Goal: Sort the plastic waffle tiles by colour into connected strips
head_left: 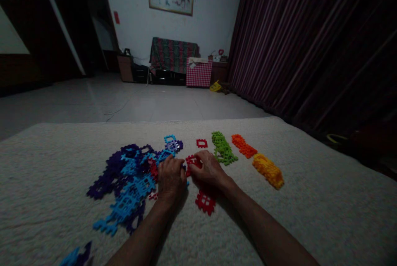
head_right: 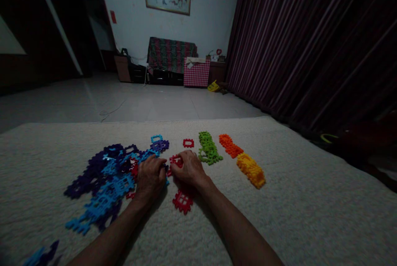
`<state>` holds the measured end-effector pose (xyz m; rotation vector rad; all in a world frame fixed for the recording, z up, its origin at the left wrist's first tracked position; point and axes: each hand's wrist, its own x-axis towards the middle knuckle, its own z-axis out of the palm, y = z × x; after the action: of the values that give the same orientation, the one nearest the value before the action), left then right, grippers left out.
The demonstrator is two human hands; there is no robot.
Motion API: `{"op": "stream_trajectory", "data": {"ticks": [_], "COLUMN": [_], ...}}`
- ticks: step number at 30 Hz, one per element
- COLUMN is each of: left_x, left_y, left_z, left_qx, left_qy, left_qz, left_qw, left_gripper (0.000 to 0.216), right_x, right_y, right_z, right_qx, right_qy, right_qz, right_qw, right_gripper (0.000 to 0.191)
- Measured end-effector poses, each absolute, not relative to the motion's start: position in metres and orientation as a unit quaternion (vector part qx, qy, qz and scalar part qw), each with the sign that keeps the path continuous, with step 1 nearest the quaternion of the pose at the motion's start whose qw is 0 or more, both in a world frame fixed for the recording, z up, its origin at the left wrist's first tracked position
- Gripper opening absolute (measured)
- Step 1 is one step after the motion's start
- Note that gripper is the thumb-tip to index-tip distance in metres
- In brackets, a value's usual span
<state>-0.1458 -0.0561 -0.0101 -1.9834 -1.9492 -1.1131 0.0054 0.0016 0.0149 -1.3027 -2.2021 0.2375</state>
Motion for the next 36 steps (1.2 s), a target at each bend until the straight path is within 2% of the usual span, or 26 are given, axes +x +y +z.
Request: {"op": "stream_trajectory", "data": {"ticks": [4, 9, 14, 20, 23, 27, 32, 36], "left_x": [-0.146, -0.145, -0.146, -0.146, -0.146, -0.145, -0.144, -0.144], "left_y": [-0.057, -0.057, -0.057, -0.057, -0.056, -0.055, -0.055, -0.057], "left_z": [-0.010, -0.011, -0.011, -0.011, -0.012, -0.012, -0.010, -0.009], "left_qx": [-0.660, -0.657, -0.658, -0.661, -0.657, -0.656, -0.656, -0.655], "left_qy": [-0.648, -0.650, -0.650, -0.645, -0.648, -0.648, -0.649, -0.651], "left_qz": [-0.372, -0.375, -0.375, -0.379, -0.380, -0.382, -0.382, -0.381], "left_qw": [0.076, 0.076, 0.069, 0.065, 0.066, 0.059, 0.052, 0.054], "left_gripper": [0.028, 0.028, 0.028, 0.028, 0.028, 0.027, 0.026, 0.027], "right_x": [0.026, 0.066, 0.094, 0.098, 0.097, 0.099, 0.096, 0.079], "right_y": [0.018, 0.037, 0.037, 0.023, 0.020, 0.006, -0.021, -0.014], "right_z": [0.018, 0.013, -0.001, -0.014, -0.014, -0.013, -0.005, 0.007], "right_qx": [-0.534, -0.514, -0.539, -0.667, -0.669, -0.648, -0.612, -0.654], "right_qy": [-0.758, -0.769, -0.709, -0.651, -0.646, -0.658, -0.690, -0.673], "right_qz": [-0.015, -0.057, -0.066, -0.041, -0.040, -0.041, -0.022, -0.059], "right_qw": [0.375, 0.376, 0.450, 0.361, 0.365, 0.382, 0.385, 0.341], "right_gripper": [0.031, 0.044, 0.036, 0.053, 0.054, 0.049, 0.031, 0.039]}}
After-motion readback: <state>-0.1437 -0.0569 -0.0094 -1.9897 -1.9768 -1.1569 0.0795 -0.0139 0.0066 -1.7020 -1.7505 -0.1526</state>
